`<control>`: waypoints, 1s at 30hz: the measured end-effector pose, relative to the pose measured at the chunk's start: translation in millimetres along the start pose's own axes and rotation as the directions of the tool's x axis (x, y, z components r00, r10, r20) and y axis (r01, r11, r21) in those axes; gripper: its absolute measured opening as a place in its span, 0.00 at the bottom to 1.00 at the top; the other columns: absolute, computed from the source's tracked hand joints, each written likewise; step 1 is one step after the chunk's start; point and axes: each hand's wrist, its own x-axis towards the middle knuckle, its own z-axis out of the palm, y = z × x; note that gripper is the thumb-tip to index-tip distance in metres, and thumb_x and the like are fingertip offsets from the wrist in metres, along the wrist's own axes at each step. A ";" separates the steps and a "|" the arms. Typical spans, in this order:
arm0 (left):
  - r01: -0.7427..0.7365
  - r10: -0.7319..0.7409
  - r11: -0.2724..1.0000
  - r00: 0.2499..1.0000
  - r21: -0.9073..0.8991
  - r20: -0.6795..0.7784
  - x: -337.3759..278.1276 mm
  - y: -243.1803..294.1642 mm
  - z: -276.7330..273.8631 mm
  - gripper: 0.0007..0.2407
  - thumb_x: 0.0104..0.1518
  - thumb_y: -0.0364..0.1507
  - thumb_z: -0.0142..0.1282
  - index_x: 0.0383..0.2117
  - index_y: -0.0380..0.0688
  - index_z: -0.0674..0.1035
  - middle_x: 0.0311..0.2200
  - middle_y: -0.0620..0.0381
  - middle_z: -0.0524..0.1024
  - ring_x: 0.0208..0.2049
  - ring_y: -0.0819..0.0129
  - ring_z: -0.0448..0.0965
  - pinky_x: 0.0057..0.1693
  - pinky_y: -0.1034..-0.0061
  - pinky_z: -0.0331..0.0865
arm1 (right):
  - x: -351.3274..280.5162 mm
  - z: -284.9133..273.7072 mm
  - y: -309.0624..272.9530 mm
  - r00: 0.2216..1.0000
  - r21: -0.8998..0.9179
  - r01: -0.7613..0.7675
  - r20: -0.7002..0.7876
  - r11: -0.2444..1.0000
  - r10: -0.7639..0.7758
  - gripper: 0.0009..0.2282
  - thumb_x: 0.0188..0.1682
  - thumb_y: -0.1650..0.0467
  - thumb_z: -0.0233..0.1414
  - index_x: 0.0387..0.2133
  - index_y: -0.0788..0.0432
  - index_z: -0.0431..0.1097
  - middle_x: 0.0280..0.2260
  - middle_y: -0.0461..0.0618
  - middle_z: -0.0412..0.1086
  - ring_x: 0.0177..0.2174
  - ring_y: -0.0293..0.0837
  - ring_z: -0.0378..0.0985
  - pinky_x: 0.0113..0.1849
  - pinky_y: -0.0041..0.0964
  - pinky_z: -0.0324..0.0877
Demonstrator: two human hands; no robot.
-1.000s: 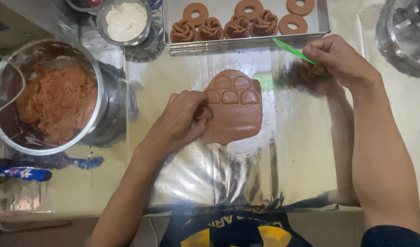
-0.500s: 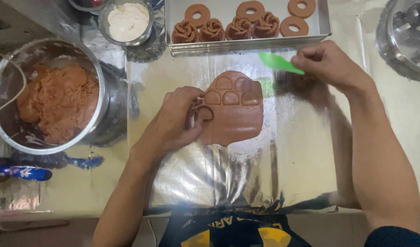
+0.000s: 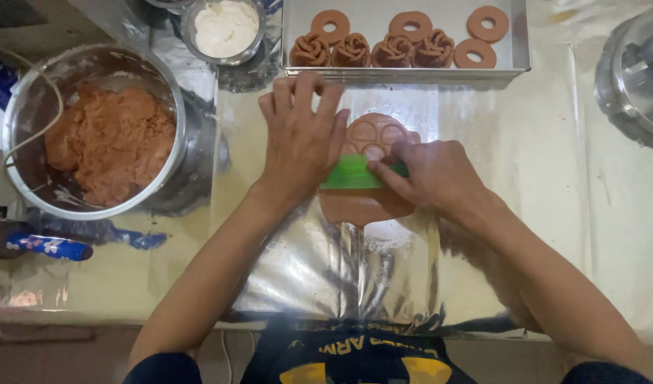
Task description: Cutting and shaping dough pieces to create decorative pastries using a cutter and scraper
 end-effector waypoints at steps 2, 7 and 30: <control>0.031 -0.031 1.000 0.999 0.006 0.019 -0.2 3.7 19.2 0.09 0.64 0.32 0.52 0.46 0.46 0.75 0.47 0.50 0.65 0.47 0.53 0.62 0.46 0.60 0.56 | -2.7 17.5 1.6 0.996 -0.049 0.020 -0.090 0.999 -0.024 0.23 0.55 0.49 0.45 0.26 0.53 0.71 0.20 0.56 0.73 0.22 0.62 0.78 0.25 0.54 0.69; 0.079 -0.079 0.997 0.995 0.005 0.063 -6.1 12.6 51.8 0.13 0.61 0.35 0.51 0.49 0.50 0.72 0.58 0.47 0.61 0.53 0.48 0.62 0.47 0.55 0.59 | -2.7 26.6 0.8 0.978 -0.134 0.063 -0.188 0.989 -0.088 0.23 0.56 0.51 0.47 0.19 0.52 0.71 0.17 0.51 0.72 0.18 0.57 0.74 0.19 0.50 0.62; 0.202 -0.243 0.926 0.966 0.320 0.093 -12.9 17.8 69.4 0.25 0.60 0.42 0.60 0.62 0.58 0.65 0.66 0.47 0.55 0.62 0.47 0.61 0.58 0.53 0.58 | 2.4 14.4 -9.0 0.997 -0.338 -0.048 0.040 0.940 0.065 0.28 0.60 0.44 0.39 0.18 0.43 0.72 0.14 0.46 0.71 0.19 0.53 0.78 0.22 0.45 0.65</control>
